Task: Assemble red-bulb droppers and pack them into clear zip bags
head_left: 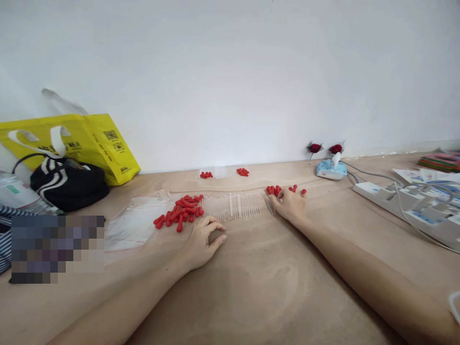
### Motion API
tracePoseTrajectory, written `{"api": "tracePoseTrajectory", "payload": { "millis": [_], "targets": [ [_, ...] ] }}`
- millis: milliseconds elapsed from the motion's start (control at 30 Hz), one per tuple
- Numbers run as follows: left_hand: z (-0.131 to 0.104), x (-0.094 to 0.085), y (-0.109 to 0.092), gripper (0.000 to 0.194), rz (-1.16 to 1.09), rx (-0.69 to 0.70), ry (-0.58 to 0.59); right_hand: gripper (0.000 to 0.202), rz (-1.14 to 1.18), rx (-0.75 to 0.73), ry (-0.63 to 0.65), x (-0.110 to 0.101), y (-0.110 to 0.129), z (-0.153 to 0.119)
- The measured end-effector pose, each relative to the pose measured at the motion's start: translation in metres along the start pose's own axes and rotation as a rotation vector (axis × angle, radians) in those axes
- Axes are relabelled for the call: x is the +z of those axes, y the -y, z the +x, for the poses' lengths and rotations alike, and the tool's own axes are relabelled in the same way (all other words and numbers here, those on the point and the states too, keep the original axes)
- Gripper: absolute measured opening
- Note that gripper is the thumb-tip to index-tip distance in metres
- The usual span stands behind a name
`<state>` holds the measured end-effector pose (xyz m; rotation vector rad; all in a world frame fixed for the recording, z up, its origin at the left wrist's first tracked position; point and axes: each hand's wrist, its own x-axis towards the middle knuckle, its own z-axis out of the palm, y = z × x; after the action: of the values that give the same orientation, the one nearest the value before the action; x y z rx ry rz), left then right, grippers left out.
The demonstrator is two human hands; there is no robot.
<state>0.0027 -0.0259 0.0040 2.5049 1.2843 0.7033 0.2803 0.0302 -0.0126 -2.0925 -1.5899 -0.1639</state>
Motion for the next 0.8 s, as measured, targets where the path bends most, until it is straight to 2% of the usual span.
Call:
{"api": "tracePoseTrajectory", "payload": {
  "millis": [133, 233, 433, 600, 800],
  "targets": [
    [0.0, 0.0, 0.002, 0.011, -0.013, 0.018, -0.016, 0.055, 0.071, 0.262, -0.195, 0.002, -0.02, 0.007],
    [0.0, 0.0, 0.002, 0.011, -0.009, 0.015, -0.006, 0.06, 0.186, 0.433, -0.189, 0.008, -0.039, 0.016],
    [0.0, 0.001, 0.001, 0.012, -0.004, 0.011, -0.007, 0.045, 0.305, 0.387, -0.165, 0.021, -0.057, 0.024],
    [-0.001, 0.001, 0.002, 0.012, 0.0, 0.012, -0.005, 0.042, 0.343, 0.481, -0.179, 0.021, -0.063, 0.027],
    [0.0, 0.0, 0.001, 0.013, 0.001, 0.0, -0.005, 0.037, 0.366, 0.464, -0.113, 0.019, -0.064, 0.028]
  ]
}}
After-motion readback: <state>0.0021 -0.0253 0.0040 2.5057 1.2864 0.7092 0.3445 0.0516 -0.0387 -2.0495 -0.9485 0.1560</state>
